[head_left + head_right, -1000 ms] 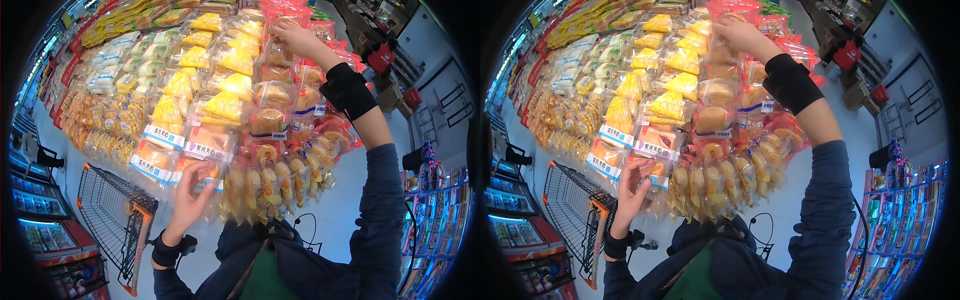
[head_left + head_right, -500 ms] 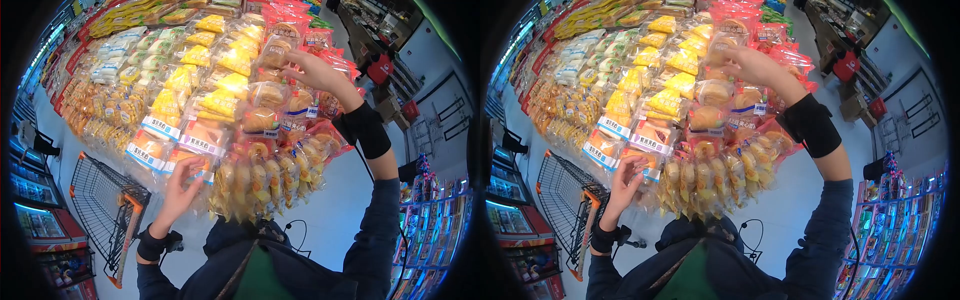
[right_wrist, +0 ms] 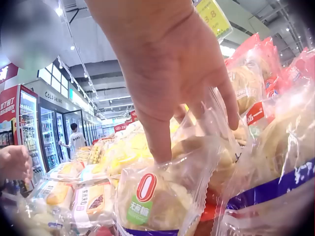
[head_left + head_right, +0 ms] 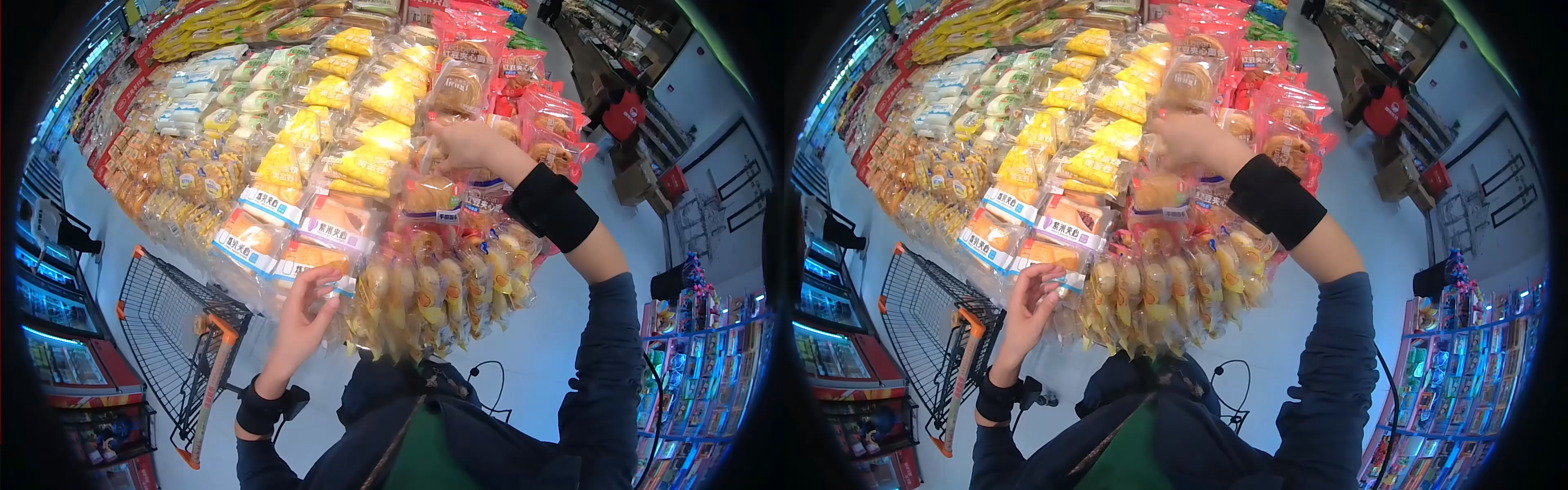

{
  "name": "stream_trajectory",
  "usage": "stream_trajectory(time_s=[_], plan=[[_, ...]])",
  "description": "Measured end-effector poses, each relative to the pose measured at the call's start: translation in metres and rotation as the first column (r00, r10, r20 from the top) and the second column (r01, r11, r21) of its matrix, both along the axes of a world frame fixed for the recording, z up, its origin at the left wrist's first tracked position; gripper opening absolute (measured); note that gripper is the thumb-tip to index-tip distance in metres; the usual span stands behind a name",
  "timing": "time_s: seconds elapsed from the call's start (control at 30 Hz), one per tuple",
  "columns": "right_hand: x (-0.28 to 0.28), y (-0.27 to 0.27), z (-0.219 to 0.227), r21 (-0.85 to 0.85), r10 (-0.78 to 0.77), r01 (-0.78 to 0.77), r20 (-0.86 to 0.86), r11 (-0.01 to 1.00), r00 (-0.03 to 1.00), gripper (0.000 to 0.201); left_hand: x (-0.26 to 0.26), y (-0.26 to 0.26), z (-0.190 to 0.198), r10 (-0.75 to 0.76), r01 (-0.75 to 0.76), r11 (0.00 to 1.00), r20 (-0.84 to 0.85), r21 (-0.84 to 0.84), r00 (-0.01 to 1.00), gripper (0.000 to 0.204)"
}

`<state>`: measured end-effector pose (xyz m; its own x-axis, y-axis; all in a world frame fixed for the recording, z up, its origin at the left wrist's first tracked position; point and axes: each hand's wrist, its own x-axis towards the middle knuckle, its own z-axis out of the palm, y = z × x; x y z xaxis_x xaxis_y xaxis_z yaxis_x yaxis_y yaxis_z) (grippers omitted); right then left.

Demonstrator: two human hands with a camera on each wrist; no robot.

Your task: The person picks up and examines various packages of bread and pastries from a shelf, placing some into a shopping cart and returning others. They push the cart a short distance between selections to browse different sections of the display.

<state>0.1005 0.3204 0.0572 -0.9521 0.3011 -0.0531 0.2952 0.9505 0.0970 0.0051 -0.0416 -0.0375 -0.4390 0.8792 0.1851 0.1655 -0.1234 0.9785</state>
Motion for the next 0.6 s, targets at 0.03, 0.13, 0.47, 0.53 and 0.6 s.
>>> stream_trajectory(time_s=[0.03,0.13,0.47,0.53,0.6], plan=[[0.0,-0.008,0.004,0.006,-0.021,0.021,0.031,1.0,0.999,0.062,0.001,-0.001,-0.001,0.002,-0.002,1.0,0.006,-0.001,1.0,0.04],[-0.003,-0.003,0.003,-0.042,-0.047,0.05,0.083,0.998,0.995,0.07,0.0,-0.005,-0.001,0.011,-0.011,1.0,0.002,0.005,1.0,0.039],[-0.002,0.028,0.004,-0.204,-0.052,0.064,0.065,0.977,0.997,0.061,0.0,-0.005,-0.003,0.008,-0.008,1.0,0.026,0.012,1.0,0.039],[-0.001,0.021,-0.003,0.1,0.103,-0.093,-0.101,0.991,0.99,0.052,0.0,-0.004,-0.002,0.001,-0.001,1.0,0.033,0.002,0.999,0.039],[0.002,0.02,-0.01,0.404,0.402,-0.255,-0.336,0.878,0.852,0.039,0.0,-0.002,-0.002,-0.003,0.004,1.0,0.032,-0.012,0.999,0.039]])
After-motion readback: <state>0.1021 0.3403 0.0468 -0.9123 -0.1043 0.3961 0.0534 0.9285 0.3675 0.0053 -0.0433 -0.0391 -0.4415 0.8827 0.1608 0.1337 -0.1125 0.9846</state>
